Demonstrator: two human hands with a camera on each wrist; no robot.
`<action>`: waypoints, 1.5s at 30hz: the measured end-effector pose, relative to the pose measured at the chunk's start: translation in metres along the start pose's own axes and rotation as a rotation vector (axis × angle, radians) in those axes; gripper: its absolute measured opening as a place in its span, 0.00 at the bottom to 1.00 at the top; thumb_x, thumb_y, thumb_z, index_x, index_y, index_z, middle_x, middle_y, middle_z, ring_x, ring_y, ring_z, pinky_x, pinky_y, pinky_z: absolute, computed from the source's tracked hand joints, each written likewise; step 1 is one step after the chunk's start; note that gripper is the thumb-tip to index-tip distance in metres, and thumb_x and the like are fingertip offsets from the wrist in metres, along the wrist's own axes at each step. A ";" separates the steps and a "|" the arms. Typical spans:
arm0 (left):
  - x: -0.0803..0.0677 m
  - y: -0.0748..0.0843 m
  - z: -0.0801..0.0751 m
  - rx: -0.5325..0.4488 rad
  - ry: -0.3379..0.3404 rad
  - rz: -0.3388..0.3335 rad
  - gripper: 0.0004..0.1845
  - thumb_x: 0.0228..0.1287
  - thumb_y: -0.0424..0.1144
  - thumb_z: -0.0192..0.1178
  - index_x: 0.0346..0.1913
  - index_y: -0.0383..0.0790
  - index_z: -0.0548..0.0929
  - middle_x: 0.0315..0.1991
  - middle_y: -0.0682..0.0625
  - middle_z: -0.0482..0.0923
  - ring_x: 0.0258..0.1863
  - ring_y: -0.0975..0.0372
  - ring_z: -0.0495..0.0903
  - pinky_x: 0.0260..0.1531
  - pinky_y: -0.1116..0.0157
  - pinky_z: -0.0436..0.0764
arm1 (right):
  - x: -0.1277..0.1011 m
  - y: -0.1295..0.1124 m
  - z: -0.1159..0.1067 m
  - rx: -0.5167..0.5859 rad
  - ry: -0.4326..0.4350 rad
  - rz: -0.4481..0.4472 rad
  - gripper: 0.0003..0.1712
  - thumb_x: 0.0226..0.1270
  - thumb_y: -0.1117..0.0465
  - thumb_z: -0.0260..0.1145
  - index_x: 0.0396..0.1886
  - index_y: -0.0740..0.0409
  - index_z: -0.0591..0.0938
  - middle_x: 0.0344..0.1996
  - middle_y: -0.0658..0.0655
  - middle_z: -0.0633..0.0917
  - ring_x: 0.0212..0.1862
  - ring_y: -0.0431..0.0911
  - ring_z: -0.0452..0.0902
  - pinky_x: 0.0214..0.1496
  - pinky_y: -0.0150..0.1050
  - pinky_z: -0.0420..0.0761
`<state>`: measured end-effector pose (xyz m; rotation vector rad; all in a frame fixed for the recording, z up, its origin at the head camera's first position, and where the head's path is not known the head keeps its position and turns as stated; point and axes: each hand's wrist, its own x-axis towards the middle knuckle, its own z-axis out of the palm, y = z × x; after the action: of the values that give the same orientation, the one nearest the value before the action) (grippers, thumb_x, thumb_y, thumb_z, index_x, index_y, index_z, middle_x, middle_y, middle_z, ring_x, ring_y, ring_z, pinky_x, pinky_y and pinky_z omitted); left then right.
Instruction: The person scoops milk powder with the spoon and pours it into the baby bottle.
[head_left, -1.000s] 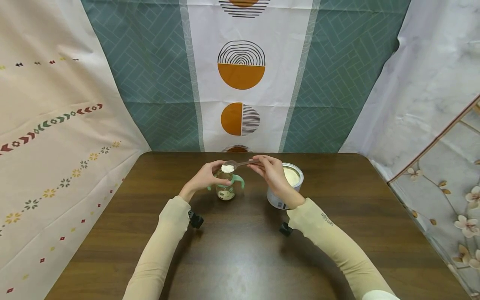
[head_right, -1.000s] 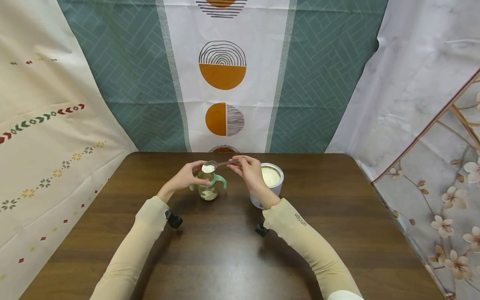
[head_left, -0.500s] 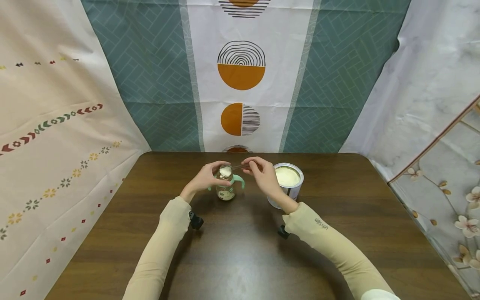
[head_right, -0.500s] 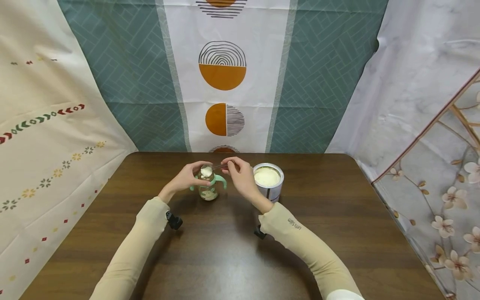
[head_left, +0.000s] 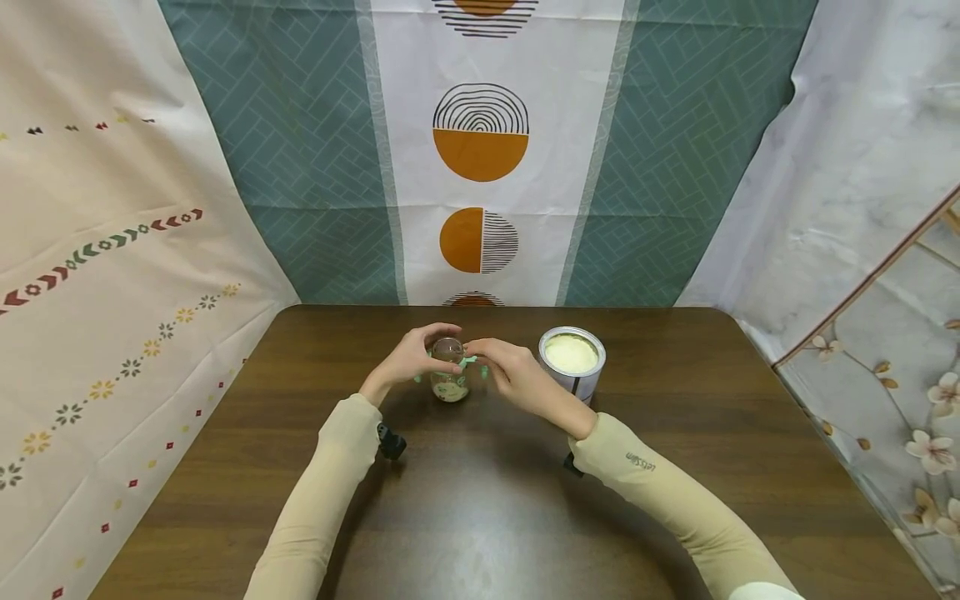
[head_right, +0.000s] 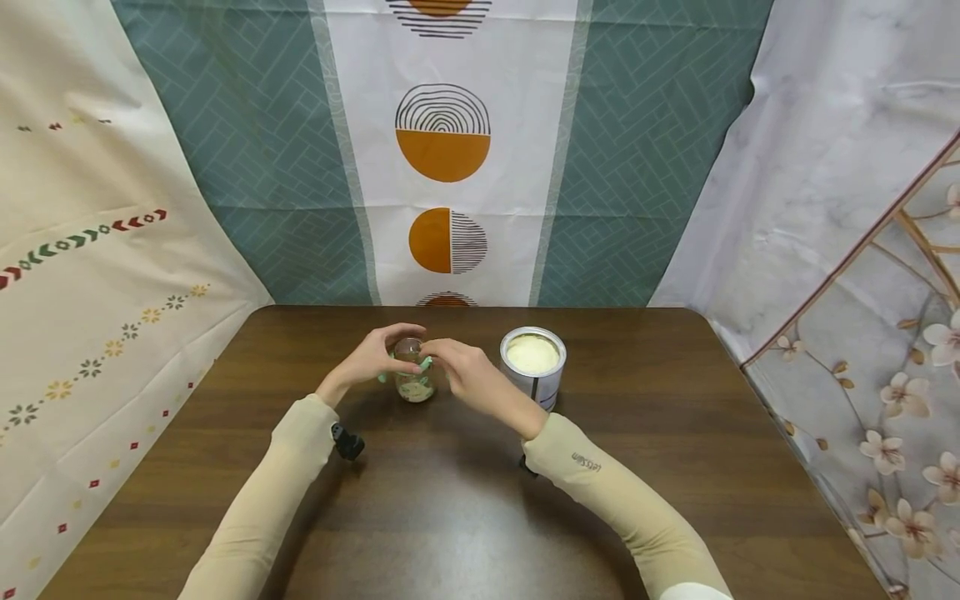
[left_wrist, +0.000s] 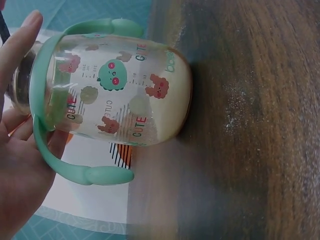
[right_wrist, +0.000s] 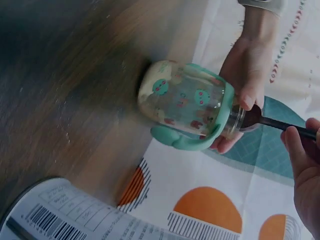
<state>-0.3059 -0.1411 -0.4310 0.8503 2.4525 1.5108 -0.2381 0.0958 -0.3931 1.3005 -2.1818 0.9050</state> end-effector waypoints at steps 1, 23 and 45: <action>0.000 0.002 0.000 0.002 -0.002 -0.001 0.37 0.50 0.35 0.75 0.65 0.39 0.72 0.62 0.39 0.74 0.59 0.49 0.76 0.61 0.49 0.75 | 0.000 0.000 0.000 -0.015 -0.007 -0.034 0.15 0.66 0.77 0.58 0.51 0.66 0.79 0.49 0.61 0.84 0.49 0.50 0.83 0.50 0.36 0.84; 0.002 0.000 -0.001 0.004 0.011 0.009 0.36 0.50 0.37 0.75 0.64 0.42 0.74 0.62 0.45 0.75 0.56 0.53 0.78 0.57 0.53 0.78 | -0.006 0.006 -0.001 -0.076 0.051 -0.057 0.14 0.65 0.75 0.61 0.49 0.63 0.82 0.47 0.58 0.85 0.50 0.48 0.82 0.51 0.36 0.83; 0.000 0.007 0.000 -0.023 0.041 0.007 0.36 0.50 0.33 0.74 0.65 0.39 0.73 0.61 0.42 0.75 0.58 0.52 0.77 0.60 0.51 0.76 | 0.012 0.009 -0.007 0.972 0.467 0.958 0.15 0.76 0.66 0.47 0.46 0.72 0.78 0.44 0.63 0.81 0.36 0.41 0.86 0.50 0.32 0.84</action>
<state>-0.3038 -0.1388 -0.4249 0.8327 2.4583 1.5707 -0.2519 0.0964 -0.3834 0.1133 -1.9271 2.5246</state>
